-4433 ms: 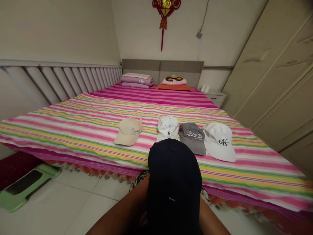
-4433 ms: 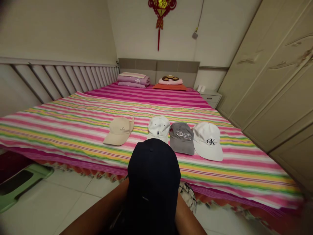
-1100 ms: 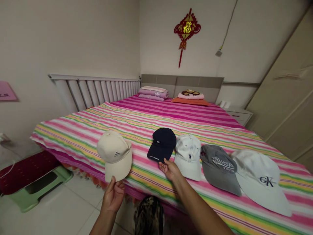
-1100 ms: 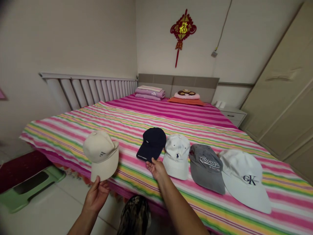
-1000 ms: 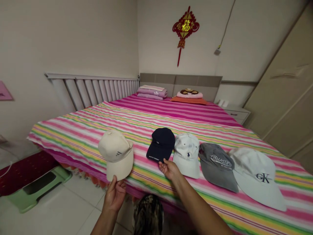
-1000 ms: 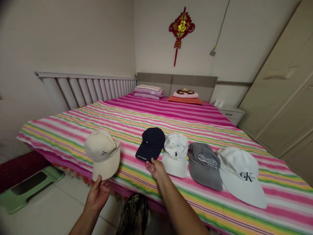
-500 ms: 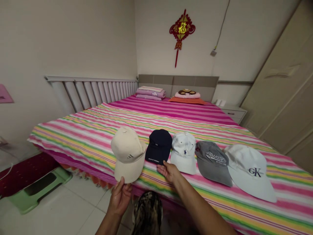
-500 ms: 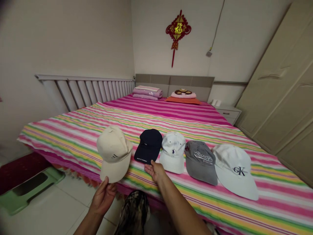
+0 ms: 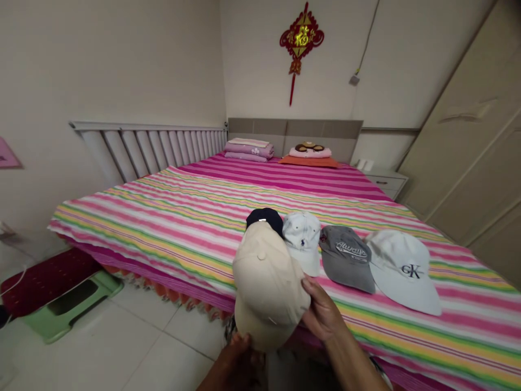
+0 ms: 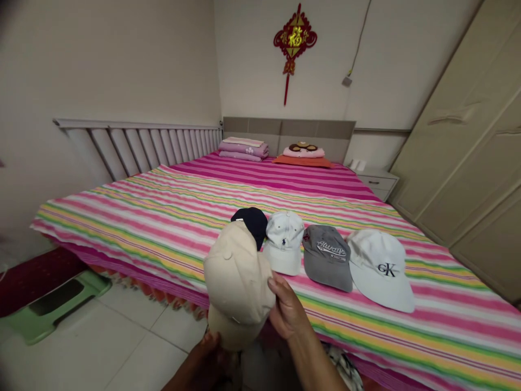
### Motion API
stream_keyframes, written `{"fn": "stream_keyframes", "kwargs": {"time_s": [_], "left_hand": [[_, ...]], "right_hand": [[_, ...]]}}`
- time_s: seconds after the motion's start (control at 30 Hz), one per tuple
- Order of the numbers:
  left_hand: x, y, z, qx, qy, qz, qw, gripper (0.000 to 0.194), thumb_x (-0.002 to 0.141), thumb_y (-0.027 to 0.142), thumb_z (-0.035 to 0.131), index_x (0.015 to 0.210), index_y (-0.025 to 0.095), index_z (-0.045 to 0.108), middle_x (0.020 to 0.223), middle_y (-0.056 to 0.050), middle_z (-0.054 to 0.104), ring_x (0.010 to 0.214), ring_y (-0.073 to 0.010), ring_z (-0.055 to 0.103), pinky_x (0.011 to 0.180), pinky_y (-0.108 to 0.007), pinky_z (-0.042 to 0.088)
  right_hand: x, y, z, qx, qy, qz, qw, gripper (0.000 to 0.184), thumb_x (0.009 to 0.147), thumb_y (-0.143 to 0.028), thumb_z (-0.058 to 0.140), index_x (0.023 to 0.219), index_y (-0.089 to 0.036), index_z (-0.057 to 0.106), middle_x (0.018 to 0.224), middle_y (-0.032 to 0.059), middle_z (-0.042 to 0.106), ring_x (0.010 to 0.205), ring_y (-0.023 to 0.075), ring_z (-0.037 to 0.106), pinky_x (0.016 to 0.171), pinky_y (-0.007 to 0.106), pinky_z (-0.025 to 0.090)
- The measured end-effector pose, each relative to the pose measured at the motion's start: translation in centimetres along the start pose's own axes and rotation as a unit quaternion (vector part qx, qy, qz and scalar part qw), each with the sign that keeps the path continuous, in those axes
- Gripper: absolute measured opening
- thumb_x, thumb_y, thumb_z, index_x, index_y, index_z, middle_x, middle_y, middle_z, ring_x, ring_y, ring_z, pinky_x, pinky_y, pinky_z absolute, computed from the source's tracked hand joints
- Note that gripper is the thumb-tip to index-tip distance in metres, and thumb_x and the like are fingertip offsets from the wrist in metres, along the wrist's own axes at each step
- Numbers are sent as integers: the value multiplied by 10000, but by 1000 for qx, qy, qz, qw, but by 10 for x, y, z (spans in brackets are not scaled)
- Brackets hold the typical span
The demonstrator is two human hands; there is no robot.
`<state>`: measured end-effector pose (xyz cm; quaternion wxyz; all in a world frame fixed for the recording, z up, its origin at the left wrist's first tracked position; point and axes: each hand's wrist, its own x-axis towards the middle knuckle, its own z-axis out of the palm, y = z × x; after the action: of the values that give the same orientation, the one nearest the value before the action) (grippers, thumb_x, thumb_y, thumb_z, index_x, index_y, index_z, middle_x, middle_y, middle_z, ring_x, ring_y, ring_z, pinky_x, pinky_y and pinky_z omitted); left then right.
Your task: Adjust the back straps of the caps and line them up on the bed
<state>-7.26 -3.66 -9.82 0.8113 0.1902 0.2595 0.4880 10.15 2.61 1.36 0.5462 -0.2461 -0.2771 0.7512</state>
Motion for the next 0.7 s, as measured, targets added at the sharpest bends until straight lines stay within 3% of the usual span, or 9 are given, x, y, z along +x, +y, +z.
{"fn": "stream_keyframes", "kwargs": {"time_s": [0.13, 0.27, 0.4, 0.57, 0.7], "left_hand": [[4, 10, 6, -7, -62, 7, 998, 334, 589, 284, 722, 891, 167, 641, 889, -69, 654, 826, -189, 593, 742, -268, 428], [23, 35, 4, -35, -37, -4, 999, 302, 628, 348, 693, 854, 152, 652, 825, -47, 680, 778, -167, 616, 735, -257, 451], [45, 54, 9, -16, -83, -4, 996, 221, 678, 340, 653, 767, 140, 630, 801, -64, 677, 810, -188, 622, 759, -279, 450], [57, 63, 38, 45, -116, -16, 992, 319, 608, 356, 707, 813, 124, 628, 771, -83, 676, 833, -232, 615, 776, -330, 449], [59, 69, 63, 55, -139, -14, 989, 337, 510, 305, 769, 744, 108, 628, 672, -63, 661, 660, -192, 621, 679, -301, 472]], "right_hand": [[-19, -7, -7, -23, 49, -21, 998, 383, 505, -113, 621, 881, -186, 633, 792, 51, 698, 851, 262, 620, 794, 373, 450], [-38, -9, -16, -48, 101, -39, 993, 359, 485, -118, 607, 831, -207, 631, 690, 39, 684, 813, 262, 625, 768, 381, 460], [-56, -13, -24, -60, 118, -70, 989, 295, 476, -147, 651, 765, -200, 640, 625, 47, 672, 774, 273, 628, 732, 389, 472], [-69, -14, -32, -67, 93, -58, 992, 383, 518, -169, 723, 892, -191, 644, 718, 63, 697, 743, 257, 638, 693, 369, 482], [-77, -12, -37, -57, 93, -54, 993, 396, 565, -221, 733, 949, -209, 635, 802, 68, 701, 736, 239, 640, 691, 359, 480]]}}
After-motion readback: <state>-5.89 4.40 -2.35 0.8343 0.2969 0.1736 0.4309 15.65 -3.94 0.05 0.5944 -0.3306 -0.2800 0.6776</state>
